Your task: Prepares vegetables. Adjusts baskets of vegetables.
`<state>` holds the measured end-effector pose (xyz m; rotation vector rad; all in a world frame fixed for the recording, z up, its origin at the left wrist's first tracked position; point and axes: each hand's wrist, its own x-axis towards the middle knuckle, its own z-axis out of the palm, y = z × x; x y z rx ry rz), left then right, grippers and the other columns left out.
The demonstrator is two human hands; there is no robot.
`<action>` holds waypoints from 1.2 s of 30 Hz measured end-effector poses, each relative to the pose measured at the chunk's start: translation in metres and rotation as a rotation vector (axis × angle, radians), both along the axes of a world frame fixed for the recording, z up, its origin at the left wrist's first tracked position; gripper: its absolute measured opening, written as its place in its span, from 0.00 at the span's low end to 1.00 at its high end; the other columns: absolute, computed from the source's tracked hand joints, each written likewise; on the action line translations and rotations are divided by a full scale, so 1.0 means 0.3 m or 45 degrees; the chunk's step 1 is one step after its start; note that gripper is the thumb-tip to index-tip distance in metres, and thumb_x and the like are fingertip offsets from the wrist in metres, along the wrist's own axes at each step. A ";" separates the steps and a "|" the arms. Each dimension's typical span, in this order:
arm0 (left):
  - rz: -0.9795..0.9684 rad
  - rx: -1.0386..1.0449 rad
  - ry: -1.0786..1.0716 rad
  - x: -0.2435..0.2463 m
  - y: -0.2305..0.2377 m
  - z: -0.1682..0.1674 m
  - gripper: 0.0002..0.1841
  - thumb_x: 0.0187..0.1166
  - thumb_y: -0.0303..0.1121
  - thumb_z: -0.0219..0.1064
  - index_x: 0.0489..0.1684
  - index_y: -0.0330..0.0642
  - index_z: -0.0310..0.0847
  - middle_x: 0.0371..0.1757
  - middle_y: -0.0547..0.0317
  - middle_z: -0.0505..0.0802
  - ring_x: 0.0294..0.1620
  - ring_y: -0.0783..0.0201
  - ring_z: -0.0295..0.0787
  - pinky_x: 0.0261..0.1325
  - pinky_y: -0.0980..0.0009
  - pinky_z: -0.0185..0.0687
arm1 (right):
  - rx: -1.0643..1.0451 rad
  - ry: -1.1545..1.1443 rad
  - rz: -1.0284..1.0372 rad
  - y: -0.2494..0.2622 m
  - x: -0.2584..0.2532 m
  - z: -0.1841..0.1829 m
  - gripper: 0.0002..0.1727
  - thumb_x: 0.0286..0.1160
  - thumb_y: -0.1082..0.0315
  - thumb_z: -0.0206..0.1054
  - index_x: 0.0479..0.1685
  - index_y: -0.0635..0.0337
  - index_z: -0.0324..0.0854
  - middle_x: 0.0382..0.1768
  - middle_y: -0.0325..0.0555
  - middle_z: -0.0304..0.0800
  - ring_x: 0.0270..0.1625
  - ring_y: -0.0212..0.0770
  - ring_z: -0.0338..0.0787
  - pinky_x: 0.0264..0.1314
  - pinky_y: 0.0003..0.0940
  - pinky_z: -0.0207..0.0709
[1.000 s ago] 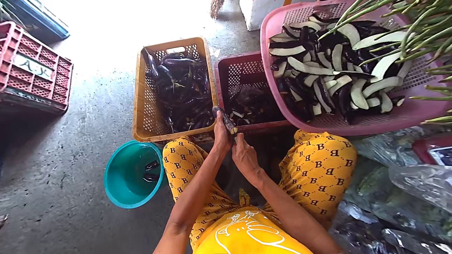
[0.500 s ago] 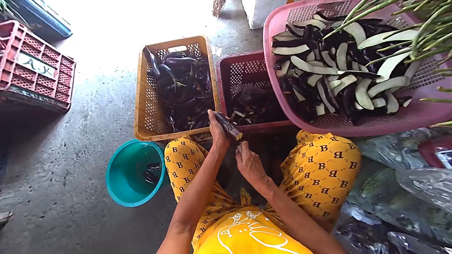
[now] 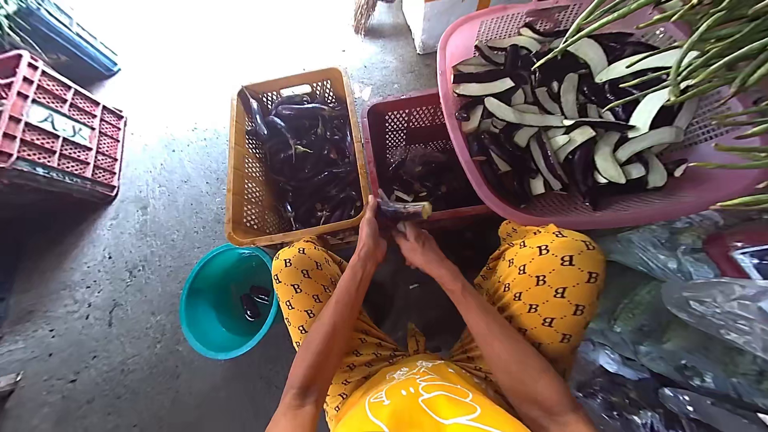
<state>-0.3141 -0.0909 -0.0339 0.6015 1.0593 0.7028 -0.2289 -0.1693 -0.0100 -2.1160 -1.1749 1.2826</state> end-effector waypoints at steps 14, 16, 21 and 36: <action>0.077 0.155 -0.235 0.016 -0.030 -0.040 0.14 0.93 0.37 0.53 0.60 0.38 0.79 0.45 0.57 0.92 0.44 0.68 0.90 0.52 0.70 0.87 | 0.210 0.078 -0.072 0.027 0.053 -0.061 0.25 0.95 0.58 0.53 0.75 0.71 0.67 0.44 0.64 0.85 0.39 0.53 0.88 0.52 0.49 0.82; 0.122 0.159 -0.216 0.026 -0.049 -0.059 0.14 0.93 0.36 0.53 0.64 0.37 0.77 0.49 0.56 0.89 0.48 0.67 0.87 0.56 0.69 0.84 | 0.190 0.129 -0.078 0.034 0.049 -0.082 0.26 0.95 0.57 0.53 0.78 0.71 0.66 0.48 0.66 0.87 0.43 0.55 0.89 0.55 0.50 0.82; -0.033 0.096 -0.266 0.018 -0.018 -0.027 0.31 0.94 0.56 0.38 0.70 0.38 0.76 0.53 0.55 0.91 0.51 0.65 0.89 0.58 0.66 0.86 | 0.324 0.162 -0.324 0.024 0.070 -0.113 0.32 0.80 0.43 0.69 0.57 0.70 0.84 0.38 0.59 0.88 0.35 0.48 0.86 0.47 0.50 0.81; 0.005 -0.125 -0.408 0.032 -0.039 0.004 0.29 0.95 0.53 0.36 0.61 0.42 0.79 0.46 0.53 0.94 0.47 0.61 0.93 0.50 0.66 0.89 | 0.401 -0.247 -0.207 -0.016 0.003 -0.121 0.41 0.77 0.34 0.64 0.46 0.74 0.87 0.35 0.66 0.91 0.45 0.64 0.92 0.52 0.63 0.79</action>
